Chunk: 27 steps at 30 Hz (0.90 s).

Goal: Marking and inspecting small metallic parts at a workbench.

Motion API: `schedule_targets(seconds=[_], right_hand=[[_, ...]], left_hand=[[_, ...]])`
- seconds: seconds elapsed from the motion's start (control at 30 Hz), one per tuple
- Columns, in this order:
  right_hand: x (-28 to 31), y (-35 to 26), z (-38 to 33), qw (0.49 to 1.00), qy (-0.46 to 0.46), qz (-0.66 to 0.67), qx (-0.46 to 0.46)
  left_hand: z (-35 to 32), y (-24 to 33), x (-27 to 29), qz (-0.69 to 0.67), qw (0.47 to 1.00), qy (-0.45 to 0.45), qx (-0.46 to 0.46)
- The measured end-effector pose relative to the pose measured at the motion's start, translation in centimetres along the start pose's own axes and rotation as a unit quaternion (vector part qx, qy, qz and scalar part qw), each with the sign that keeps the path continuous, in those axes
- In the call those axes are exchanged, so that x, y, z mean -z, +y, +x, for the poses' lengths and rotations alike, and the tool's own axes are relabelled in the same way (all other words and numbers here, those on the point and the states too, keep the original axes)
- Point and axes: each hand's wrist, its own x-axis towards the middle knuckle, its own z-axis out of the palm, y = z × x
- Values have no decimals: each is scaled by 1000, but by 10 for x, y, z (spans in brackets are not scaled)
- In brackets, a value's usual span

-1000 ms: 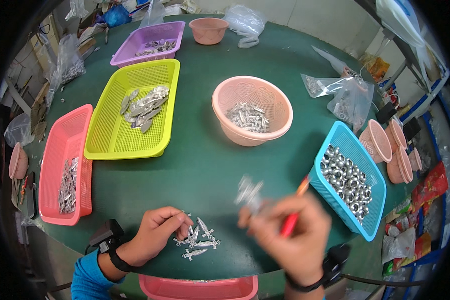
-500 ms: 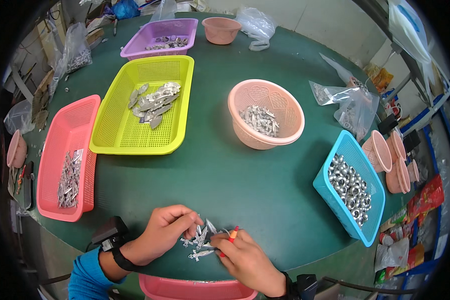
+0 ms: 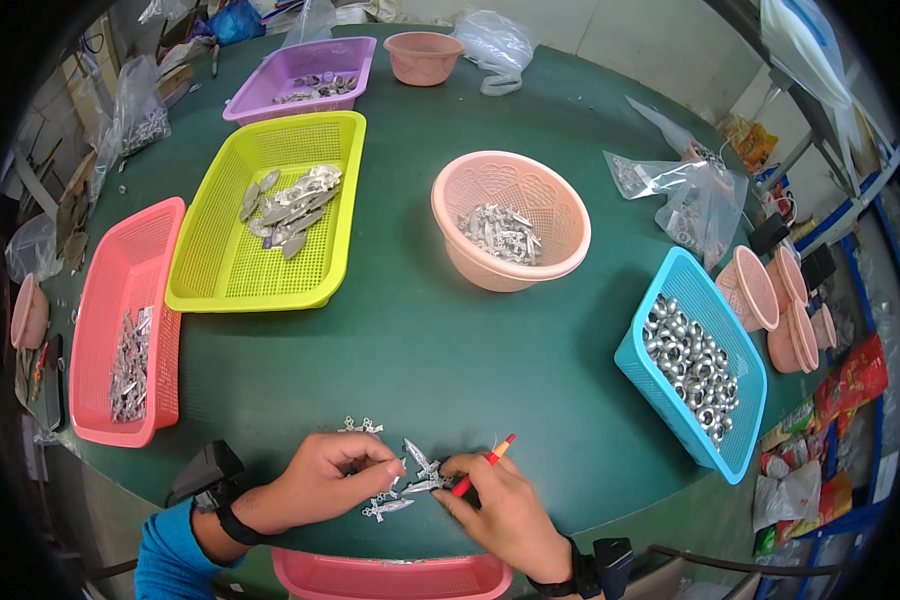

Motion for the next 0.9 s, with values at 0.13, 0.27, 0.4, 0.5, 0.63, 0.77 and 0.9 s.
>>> schedule_targets(seconds=[0.13, 0.27, 0.4, 0.5, 0.63, 0.77, 0.9], right_hand=[[10, -10, 4, 989, -43, 128, -59], [15, -11, 8, 979, -49, 198, -25], [4, -12, 12, 939, 26, 342, -19], [-2, -13, 12, 918, 22, 393, -47], [-10, -20, 12, 891, 73, 439, -88], [-13, -21, 2, 890, 120, 435, -65], [-16, -20, -6, 910, 101, 392, -91]], left_hand=[[-1, 5, -2, 155, 980, -16, -128], [-5, 5, -8, 207, 969, -70, -117], [-6, -8, -10, -56, 996, -64, -35], [-6, -5, -7, 25, 997, -66, -14], [-7, -3, -7, -38, 996, -67, 48], [-4, 1, 0, -144, 981, -93, 91], [-1, 0, 1, -181, 972, -108, 105]])
